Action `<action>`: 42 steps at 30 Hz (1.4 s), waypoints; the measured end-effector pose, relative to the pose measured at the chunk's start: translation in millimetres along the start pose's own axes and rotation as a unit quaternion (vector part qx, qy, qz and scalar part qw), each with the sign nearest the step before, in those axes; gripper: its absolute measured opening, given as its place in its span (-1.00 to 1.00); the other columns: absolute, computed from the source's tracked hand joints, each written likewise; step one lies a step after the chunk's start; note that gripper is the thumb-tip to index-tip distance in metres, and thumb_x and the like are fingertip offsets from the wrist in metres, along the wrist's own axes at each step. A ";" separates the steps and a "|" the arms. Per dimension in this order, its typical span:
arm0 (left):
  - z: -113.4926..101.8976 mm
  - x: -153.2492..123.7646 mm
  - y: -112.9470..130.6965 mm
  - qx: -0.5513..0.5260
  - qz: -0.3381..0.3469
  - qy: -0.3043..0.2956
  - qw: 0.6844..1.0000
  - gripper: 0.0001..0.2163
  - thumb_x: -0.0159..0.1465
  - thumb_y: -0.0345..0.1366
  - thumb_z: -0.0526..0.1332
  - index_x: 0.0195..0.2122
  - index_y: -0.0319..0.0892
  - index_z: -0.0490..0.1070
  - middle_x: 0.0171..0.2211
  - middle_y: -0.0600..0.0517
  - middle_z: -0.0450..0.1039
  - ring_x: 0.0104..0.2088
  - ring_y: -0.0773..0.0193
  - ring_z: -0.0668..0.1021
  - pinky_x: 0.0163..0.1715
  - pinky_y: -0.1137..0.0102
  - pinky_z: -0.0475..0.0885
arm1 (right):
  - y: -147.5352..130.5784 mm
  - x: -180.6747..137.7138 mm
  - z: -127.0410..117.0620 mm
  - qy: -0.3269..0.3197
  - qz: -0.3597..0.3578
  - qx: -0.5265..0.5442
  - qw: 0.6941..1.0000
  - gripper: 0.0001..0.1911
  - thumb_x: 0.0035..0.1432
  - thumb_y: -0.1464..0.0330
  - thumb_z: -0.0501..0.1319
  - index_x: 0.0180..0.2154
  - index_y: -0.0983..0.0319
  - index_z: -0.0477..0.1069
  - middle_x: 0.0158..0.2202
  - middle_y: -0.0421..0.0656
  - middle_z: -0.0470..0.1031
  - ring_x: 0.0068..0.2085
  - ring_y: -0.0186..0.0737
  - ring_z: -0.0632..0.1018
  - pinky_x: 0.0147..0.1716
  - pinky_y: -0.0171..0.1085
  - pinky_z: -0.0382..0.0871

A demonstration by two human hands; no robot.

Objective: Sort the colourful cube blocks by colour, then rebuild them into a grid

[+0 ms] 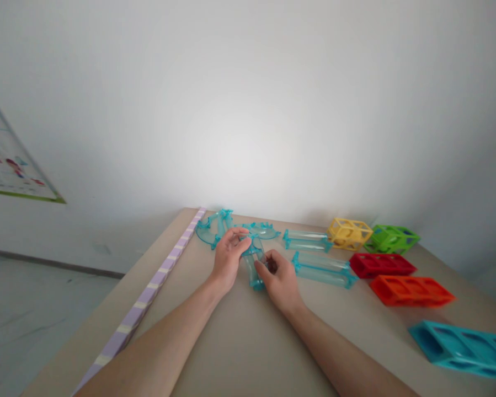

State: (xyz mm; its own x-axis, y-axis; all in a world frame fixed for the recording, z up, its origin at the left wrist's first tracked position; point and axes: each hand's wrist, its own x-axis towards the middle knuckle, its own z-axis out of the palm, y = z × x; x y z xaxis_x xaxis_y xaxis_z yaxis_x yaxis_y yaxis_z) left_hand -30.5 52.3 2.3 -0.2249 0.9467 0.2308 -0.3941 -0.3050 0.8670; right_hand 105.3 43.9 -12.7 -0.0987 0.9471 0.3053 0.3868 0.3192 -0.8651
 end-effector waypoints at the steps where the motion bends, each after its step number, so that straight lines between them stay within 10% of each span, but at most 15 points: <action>1: -0.2 -0.8 0.3 0.019 0.012 -0.021 1.000 -0.76 0.07 -0.28 0.37 -0.23 -0.17 0.46 -0.41 0.11 0.42 -0.41 0.39 0.45 -0.37 0.48 0.38 | 1.2 0.5 0.1 0.000 0.006 0.006 1.000 -0.75 0.06 0.18 0.20 -0.49 0.17 0.23 -0.63 -0.35 0.13 -0.55 -0.33 0.22 -0.54 -0.34 0.05; 14: 1.3 -1.0 0.4 0.122 0.008 -0.035 0.992 -0.58 -0.05 -0.27 0.46 -0.15 -0.21 0.45 -0.38 0.06 0.46 -0.36 0.32 0.50 -0.33 0.45 0.39 | 4.4 0.3 -2.3 0.022 -0.010 0.034 0.999 -0.83 0.09 0.25 0.19 -0.33 0.20 0.29 -0.44 -0.25 0.37 -0.43 -0.29 0.38 -0.45 -0.32 0.26; 22: -1.3 -6.2 2.8 0.057 -0.024 -0.118 0.991 -0.77 0.06 -0.17 0.37 -0.35 -0.20 0.48 -0.45 0.07 0.43 -0.41 0.32 0.47 -0.36 0.44 0.36 | -20.2 -6.5 -25.4 -0.059 -0.111 -0.065 0.990 -0.14 -0.05 0.53 0.09 0.30 0.14 -0.12 -0.05 -0.08 0.42 -0.26 -0.24 0.49 -0.18 -0.19 0.41; 35: -2.2 -2.1 -8.1 0.064 -0.082 -0.063 0.993 -0.68 0.13 -0.12 0.25 -0.65 -0.21 0.35 -0.67 0.09 0.33 -0.63 0.38 0.36 -0.55 0.45 0.24 | -54.3 -25.5 -40.4 -0.241 -0.136 -0.543 0.793 -0.61 -0.10 0.59 0.12 -0.16 0.28 0.42 -0.18 0.06 0.45 -0.11 0.10 0.46 -0.17 -0.08 0.26; 42: -3.6 -0.4 -8.5 0.054 -0.070 -0.050 0.995 -0.71 0.13 -0.15 0.24 -0.64 -0.20 0.34 -0.67 0.10 0.32 -0.63 0.39 0.35 -0.56 0.46 0.21 | -52.1 -20.0 -47.8 -0.215 -0.098 -0.473 0.849 -0.51 -0.13 0.65 0.09 -0.13 0.23 0.44 -0.08 0.02 0.43 -0.04 0.01 0.45 -0.09 -0.15 0.26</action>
State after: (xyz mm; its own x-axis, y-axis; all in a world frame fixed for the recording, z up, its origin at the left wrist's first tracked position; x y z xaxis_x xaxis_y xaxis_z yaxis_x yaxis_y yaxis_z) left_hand -30.2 54.2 -6.7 -0.0825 0.9863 0.1428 -0.3166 -0.1618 0.9346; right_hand 130.9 6.8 45.3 -0.4932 0.8680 0.0582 0.8673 0.4958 -0.0451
